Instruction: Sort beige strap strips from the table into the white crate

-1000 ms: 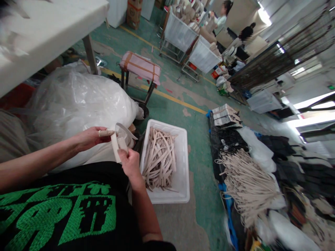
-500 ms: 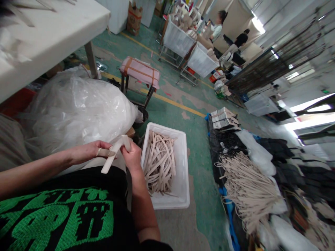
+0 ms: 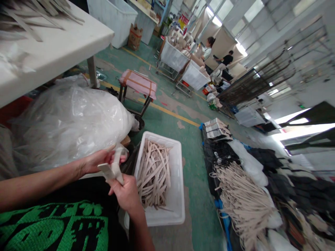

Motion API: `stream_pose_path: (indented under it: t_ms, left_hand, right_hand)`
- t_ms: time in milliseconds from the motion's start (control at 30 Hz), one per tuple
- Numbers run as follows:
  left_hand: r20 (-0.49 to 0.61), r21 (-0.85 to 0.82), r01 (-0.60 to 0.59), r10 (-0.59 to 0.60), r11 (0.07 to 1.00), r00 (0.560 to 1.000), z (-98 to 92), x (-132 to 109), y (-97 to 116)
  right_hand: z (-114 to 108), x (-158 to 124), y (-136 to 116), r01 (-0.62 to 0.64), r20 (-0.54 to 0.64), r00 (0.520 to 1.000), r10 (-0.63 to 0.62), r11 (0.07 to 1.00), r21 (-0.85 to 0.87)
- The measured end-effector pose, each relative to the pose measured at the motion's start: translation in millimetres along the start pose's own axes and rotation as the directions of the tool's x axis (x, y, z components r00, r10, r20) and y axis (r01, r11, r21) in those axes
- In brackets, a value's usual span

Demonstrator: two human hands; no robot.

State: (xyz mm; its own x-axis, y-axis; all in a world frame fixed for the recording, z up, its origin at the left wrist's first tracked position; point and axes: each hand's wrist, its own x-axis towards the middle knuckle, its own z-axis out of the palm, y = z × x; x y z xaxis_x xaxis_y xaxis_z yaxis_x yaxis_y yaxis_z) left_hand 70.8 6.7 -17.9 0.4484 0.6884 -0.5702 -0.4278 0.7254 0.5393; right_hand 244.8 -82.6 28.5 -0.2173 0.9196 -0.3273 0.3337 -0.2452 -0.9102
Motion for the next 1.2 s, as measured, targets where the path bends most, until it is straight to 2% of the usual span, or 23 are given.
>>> stream_pose_path:
  t_ms: [100, 200, 300, 367, 467, 533, 567, 600, 667, 767, 833, 900, 967, 1033, 1100, 1200]
  left_hand:
    - [-0.081, -0.210, -0.005, -0.013, 0.978, 0.997, 4.7, 4, 24]
    - [-0.195, -0.334, -0.140, 0.077, 0.932, 0.978, 3.0, 3, 57]
    - [-0.321, -0.376, -0.292, 0.172, 0.879, 0.931, -2.8, -2, 92]
    - [-0.412, -0.346, -0.426, 0.272, 0.836, 0.870, -8.2, -7, 114]
    - [-0.493, -0.200, -0.642, 0.490, 0.741, 0.719, -17.9, -20, 136]
    - [-0.449, -0.059, -0.737, 0.641, 0.673, 0.622, -24.2, -29, 138]
    - [-0.391, 0.011, -0.758, 0.700, 0.652, 0.597, -27.0, -32, 134]
    - [-0.315, 0.077, -0.760, 0.739, 0.646, 0.596, -29.3, -35, 126]
    - [-0.145, 0.198, -0.729, 0.755, 0.655, 0.639, -32.8, -38, 104]
    - [0.067, 0.382, -0.656, 0.688, 0.652, 0.723, -36.6, -40, 68]
    - [0.160, 0.524, -0.602, 0.625, 0.603, 0.765, -38.4, -43, 54]
    - [0.216, 0.646, -0.552, 0.568, 0.526, 0.794, -38.6, -48, 50]
    - [0.248, 0.721, -0.531, 0.550, 0.444, 0.797, -35.5, -53, 54]
    - [0.266, 0.744, -0.526, 0.540, 0.412, 0.799, -28.4, -59, 60]
    - [0.264, 0.728, -0.508, 0.496, 0.460, 0.827, -18.8, -63, 63]
    - [0.250, 0.678, -0.448, 0.391, 0.582, 0.886, -7.1, -65, 61]
  right_hand:
    - [-10, -9, 31, -0.139, -0.037, 0.990, 0.139, 0.990, -0.003]
    - [-21, -14, 62, -0.234, -0.054, 0.971, 0.232, 0.972, -0.035]
    - [-30, -17, 84, -0.282, -0.025, 0.959, 0.281, 0.957, -0.073]
    - [-34, -16, 94, -0.292, 0.027, 0.955, 0.297, 0.951, -0.103]
    - [-35, -9, 100, -0.291, 0.038, 0.954, 0.298, 0.948, -0.130]
    - [-31, 3, 95, -0.279, -0.003, 0.960, 0.280, 0.956, -0.093]
    - [-28, 11, 88, -0.265, -0.015, 0.964, 0.265, 0.963, -0.051]
    - [-23, 19, 80, -0.241, -0.022, 0.970, 0.241, 0.971, 0.001]
    - [-11, 37, 57, -0.172, 0.000, 0.985, 0.173, 0.979, 0.114]
    - [10, 61, 17, -0.038, 0.023, 0.999, 0.035, 0.986, 0.160]
    - [22, 74, -6, 0.047, 0.056, 0.997, -0.055, 0.990, 0.134]
    - [30, 83, -21, 0.103, 0.084, 0.990, -0.111, 0.990, 0.096]
    - [35, 89, -30, 0.131, 0.100, 0.985, -0.137, 0.989, 0.068]
    - [38, 91, -34, 0.154, 0.099, 0.983, -0.158, 0.987, 0.048]
    - [40, 90, -35, 0.175, 0.091, 0.980, -0.177, 0.984, 0.025]
    - [43, 88, -34, 0.187, 0.080, 0.979, -0.188, 0.982, 0.016]
